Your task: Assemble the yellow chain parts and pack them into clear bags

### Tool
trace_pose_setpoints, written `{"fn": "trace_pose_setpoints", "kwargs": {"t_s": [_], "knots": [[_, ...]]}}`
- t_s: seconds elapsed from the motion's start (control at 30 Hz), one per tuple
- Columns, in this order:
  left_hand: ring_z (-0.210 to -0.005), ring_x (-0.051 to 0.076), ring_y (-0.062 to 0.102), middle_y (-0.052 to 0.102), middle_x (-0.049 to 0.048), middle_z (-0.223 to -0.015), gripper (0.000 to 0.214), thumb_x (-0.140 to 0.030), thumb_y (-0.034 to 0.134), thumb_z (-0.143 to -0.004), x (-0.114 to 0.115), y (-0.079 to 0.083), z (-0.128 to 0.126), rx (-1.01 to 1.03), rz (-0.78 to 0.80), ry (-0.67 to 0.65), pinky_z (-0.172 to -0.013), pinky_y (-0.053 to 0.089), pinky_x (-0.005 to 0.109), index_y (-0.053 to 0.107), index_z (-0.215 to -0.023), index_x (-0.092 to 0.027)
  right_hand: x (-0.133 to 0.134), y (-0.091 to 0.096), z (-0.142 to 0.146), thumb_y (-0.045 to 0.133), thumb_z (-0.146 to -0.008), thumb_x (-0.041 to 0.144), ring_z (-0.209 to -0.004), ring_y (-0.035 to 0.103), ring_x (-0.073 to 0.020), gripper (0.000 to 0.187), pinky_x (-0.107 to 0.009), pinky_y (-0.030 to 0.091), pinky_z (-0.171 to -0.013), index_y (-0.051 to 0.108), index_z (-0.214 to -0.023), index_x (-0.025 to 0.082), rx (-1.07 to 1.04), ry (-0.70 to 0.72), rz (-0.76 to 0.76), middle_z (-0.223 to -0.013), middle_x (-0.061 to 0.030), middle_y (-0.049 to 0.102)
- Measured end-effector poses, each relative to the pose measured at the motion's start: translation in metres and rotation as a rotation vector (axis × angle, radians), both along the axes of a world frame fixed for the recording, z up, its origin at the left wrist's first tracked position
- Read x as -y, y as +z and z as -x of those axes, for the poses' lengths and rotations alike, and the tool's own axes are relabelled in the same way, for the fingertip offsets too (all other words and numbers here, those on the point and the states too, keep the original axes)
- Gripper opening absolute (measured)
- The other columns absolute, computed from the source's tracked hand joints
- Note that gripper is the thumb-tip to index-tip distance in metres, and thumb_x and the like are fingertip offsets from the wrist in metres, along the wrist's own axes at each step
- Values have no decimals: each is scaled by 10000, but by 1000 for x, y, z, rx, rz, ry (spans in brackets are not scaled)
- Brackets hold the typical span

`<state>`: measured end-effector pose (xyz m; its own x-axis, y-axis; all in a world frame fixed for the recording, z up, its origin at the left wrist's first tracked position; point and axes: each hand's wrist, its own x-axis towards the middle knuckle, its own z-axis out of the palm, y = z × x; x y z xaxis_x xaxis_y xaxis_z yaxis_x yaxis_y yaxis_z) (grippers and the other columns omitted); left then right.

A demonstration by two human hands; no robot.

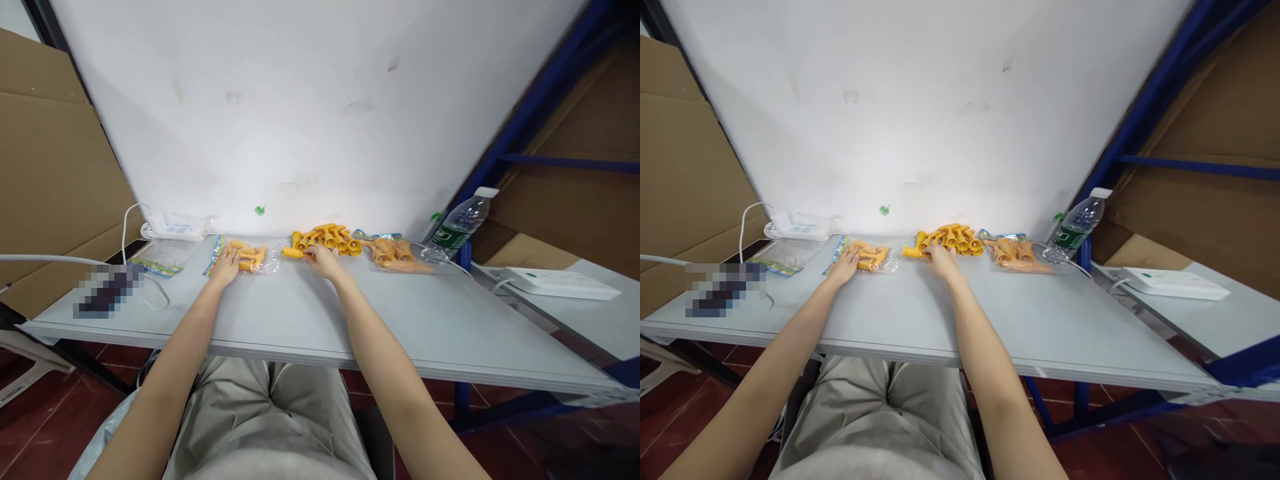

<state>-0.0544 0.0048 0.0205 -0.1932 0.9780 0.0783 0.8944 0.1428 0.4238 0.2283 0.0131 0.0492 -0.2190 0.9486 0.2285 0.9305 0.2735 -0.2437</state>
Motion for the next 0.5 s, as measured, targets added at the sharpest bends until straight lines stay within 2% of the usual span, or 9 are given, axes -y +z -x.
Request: {"fn": "trace_pose_setpoints", "kwargs": {"t_s": [0.23,0.5], "knots": [[-1459,194,249,228,-8,-1596,538,-396,224,-964,-1,-2,-2,2,-16,-77,-1173,272,421,396,-1461,-284,5,0,16,512,-896,220,-1066,566,-263,248,-329,331,-842,701,-1056,213,24,100,-28,-1112,-66,676],[-1462,193,239,237,4,-1595,533,-370,214,-966,2,1,-6,43,-6,-59,-1188,231,438,418,-1448,-268,4,-6,17,473,-872,172,-1019,552,-271,249,-344,321,-828,714,-933,173,99,24,-52,-1051,-113,678]]}}
